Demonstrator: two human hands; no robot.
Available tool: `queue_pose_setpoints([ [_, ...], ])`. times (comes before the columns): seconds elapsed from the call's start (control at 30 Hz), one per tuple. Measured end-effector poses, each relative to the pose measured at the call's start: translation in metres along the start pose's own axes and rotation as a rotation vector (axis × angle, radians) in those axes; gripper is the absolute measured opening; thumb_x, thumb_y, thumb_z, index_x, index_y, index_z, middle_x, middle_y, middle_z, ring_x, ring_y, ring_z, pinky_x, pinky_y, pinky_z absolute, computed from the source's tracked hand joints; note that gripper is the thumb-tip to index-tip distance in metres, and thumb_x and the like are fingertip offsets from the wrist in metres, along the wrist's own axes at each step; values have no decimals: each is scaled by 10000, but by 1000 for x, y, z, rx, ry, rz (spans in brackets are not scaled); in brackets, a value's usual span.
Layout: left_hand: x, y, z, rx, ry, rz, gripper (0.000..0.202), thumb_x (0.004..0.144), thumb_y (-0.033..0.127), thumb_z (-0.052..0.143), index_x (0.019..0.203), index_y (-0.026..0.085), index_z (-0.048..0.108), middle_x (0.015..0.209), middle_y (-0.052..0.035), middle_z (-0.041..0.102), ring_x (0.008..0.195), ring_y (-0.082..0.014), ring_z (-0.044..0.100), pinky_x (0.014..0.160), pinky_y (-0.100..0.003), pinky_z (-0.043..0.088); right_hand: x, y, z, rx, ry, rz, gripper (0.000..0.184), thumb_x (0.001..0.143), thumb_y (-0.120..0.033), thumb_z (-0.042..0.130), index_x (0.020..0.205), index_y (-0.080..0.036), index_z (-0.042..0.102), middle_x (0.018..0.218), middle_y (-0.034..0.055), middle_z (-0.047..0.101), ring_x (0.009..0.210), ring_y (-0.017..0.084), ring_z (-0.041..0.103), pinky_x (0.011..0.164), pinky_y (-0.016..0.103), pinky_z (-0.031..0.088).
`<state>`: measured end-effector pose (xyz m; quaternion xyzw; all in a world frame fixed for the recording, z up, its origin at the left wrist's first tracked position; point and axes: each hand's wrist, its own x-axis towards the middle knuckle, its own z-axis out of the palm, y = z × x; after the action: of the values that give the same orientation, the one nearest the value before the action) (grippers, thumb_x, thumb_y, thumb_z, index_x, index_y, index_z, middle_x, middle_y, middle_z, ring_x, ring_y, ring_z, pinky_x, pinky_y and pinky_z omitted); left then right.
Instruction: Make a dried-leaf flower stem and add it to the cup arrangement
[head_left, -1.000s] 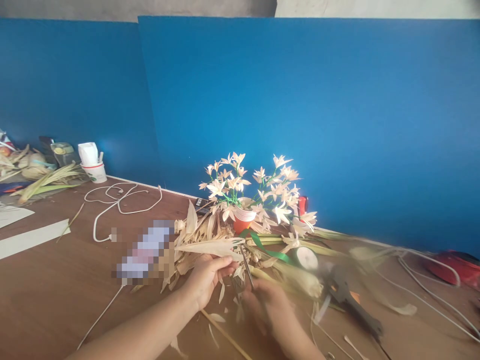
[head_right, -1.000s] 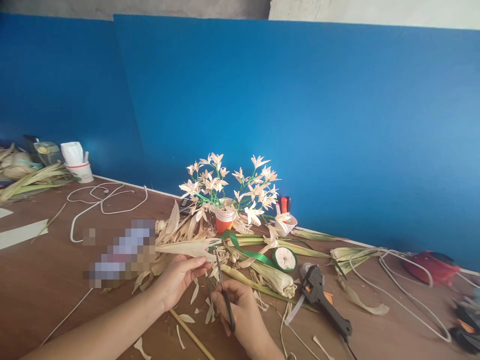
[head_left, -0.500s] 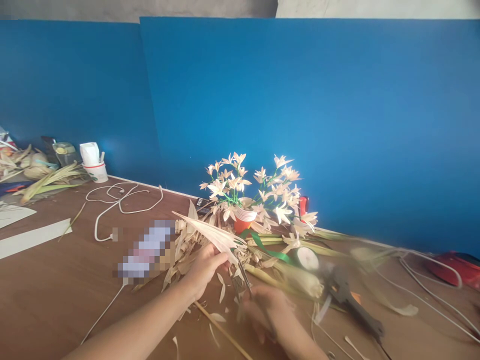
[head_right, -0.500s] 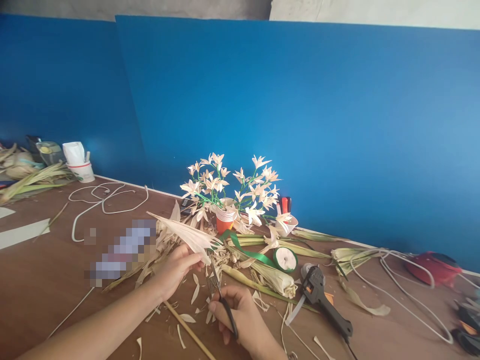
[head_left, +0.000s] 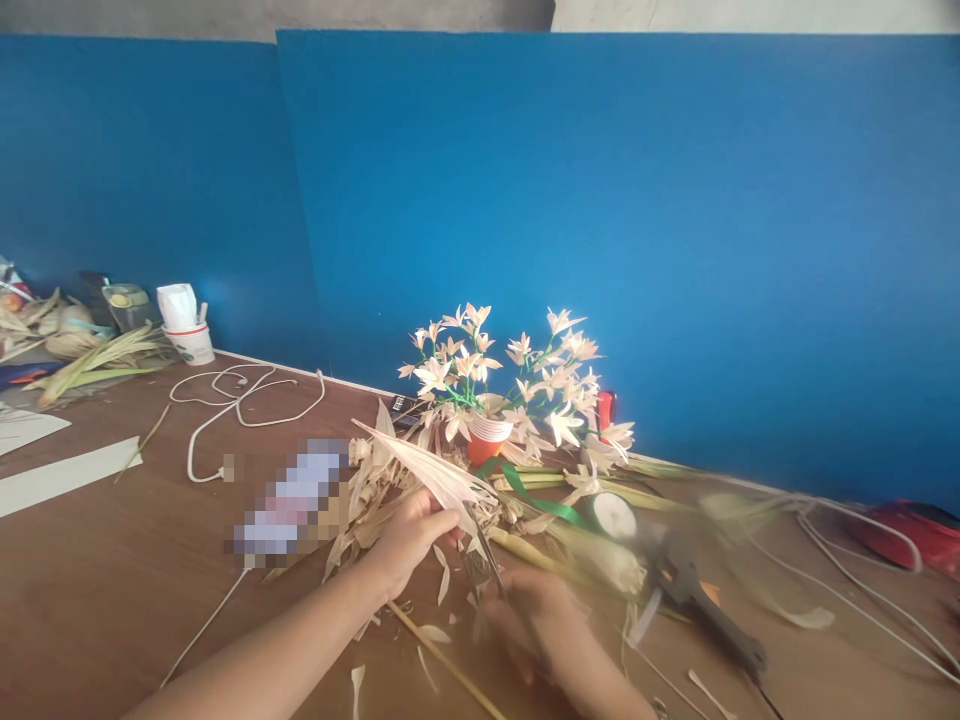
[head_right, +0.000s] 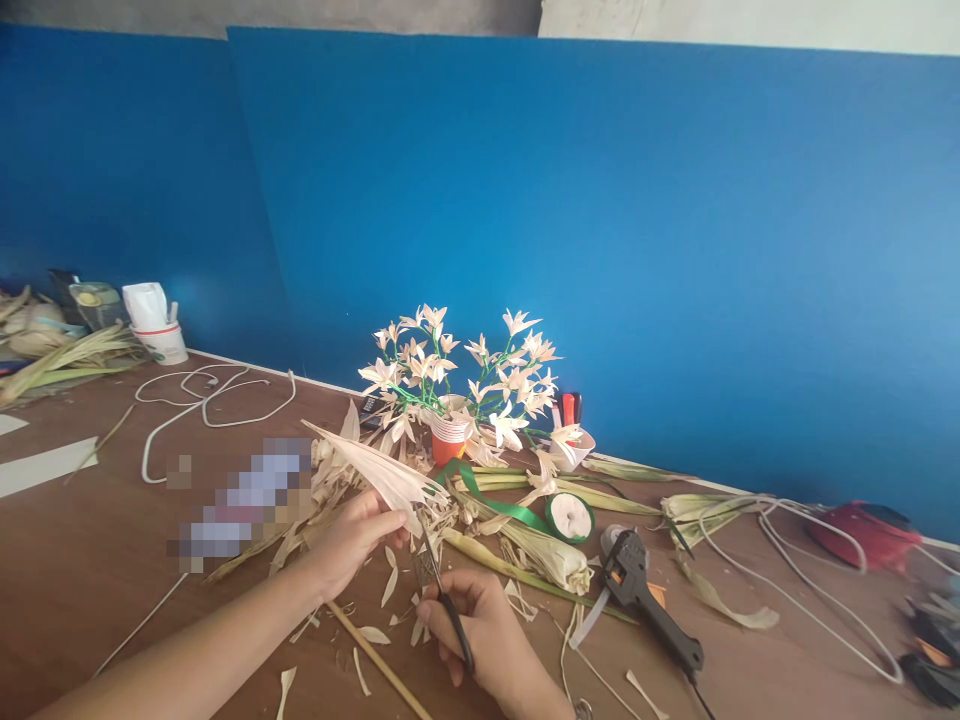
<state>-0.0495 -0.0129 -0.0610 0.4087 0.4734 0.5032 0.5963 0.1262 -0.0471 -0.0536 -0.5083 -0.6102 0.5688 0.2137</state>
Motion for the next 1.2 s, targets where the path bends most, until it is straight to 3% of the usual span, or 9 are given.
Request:
queue_pose_setpoints([
  [0.3,5,8,-7,66,-23,62,241,641,251,725,849,165,640,743,-24,675,691,-189,608,621,-277,449,3,6,0,34,11,-59,575,672,-711,531,667,-142,611,383,-59,414,312,57,326,320,179,246],
  [0.7,5,10,-9,159,3,118,177,738,325,653,769,150,660,644,-4,639,632,-156,574,645,-265,449,2,4,-2,-42,31,-43,517,678,-650,576,698,-135,619,408,-59,420,327,55,334,333,186,271],
  [0.87,6,9,-11,173,4,109,221,766,366,634,756,146,653,615,-3,634,596,-142,560,616,-249,432,3,7,-3,-23,9,-87,562,724,-688,511,678,-140,627,400,-47,421,329,64,339,331,192,258],
  [1.03,8,7,-13,160,-6,98,243,746,386,652,732,144,637,533,13,588,497,-124,506,452,-214,347,6,13,-4,-47,66,-90,424,706,-570,637,717,-146,655,470,-25,498,351,80,398,354,206,324],
  [1.2,8,8,-13,77,4,131,229,706,357,696,760,137,666,560,-8,650,504,-133,549,489,-230,420,8,18,-7,-36,104,-229,311,729,-469,665,729,-159,693,618,28,610,533,146,566,495,233,452],
])
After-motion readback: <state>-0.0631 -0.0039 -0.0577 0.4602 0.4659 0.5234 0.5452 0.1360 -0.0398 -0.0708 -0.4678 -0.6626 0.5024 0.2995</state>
